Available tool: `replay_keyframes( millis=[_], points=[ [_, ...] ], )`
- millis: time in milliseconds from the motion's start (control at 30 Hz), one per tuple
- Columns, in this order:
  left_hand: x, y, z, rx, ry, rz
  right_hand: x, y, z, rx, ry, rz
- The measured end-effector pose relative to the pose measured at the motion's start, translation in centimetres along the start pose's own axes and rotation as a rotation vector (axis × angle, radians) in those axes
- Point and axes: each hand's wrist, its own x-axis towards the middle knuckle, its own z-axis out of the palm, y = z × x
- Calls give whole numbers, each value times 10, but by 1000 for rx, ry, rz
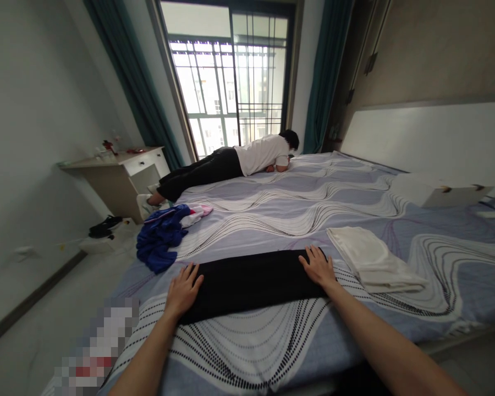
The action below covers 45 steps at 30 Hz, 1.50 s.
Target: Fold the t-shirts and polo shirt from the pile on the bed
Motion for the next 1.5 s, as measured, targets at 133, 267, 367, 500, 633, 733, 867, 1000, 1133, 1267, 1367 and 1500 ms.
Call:
replay_keyframes(
  millis=[133, 267, 367, 500, 633, 733, 867, 1000, 1133, 1267, 1367, 1500],
  points=[
    [-13, -7, -1, -80, 37, 33, 1, -1, -1, 6, -17, 2],
    [-35, -12, -3, -97, 128, -83, 1, -3, -6, -17, -44, 9],
    [-57, -17, -4, -35, 179, -181, -6, -14, -9, -85, 49, -1],
    [-80, -20, -6, 3, 180, -188, -33, -61, -2, -114, 224, -168],
    [-87, -18, -8, -34, 167, -191, -84, -142, 19, 49, 81, -384],
    [-87, -17, -10, -52, 164, -179, -123, -198, 30, 149, 27, -590],
    [-88, -16, -12, -109, 195, -186, -151, -246, 32, 218, -21, -859],
    [-89, -16, -14, -198, 225, -202, -159, -275, 35, 236, 13, -858],
    [-88, -18, -16, -232, 237, -222, -159, -293, 41, 227, 44, -806],
    [-86, -22, -17, -224, 257, -215, -155, -301, 41, 218, 62, -777],
    [-82, -27, -16, -219, 261, -208, -146, -302, 29, 381, 13, -638],
    [-77, -33, -13, -187, 242, -231, -124, -289, -5, 910, 56, -315]
  ],
)
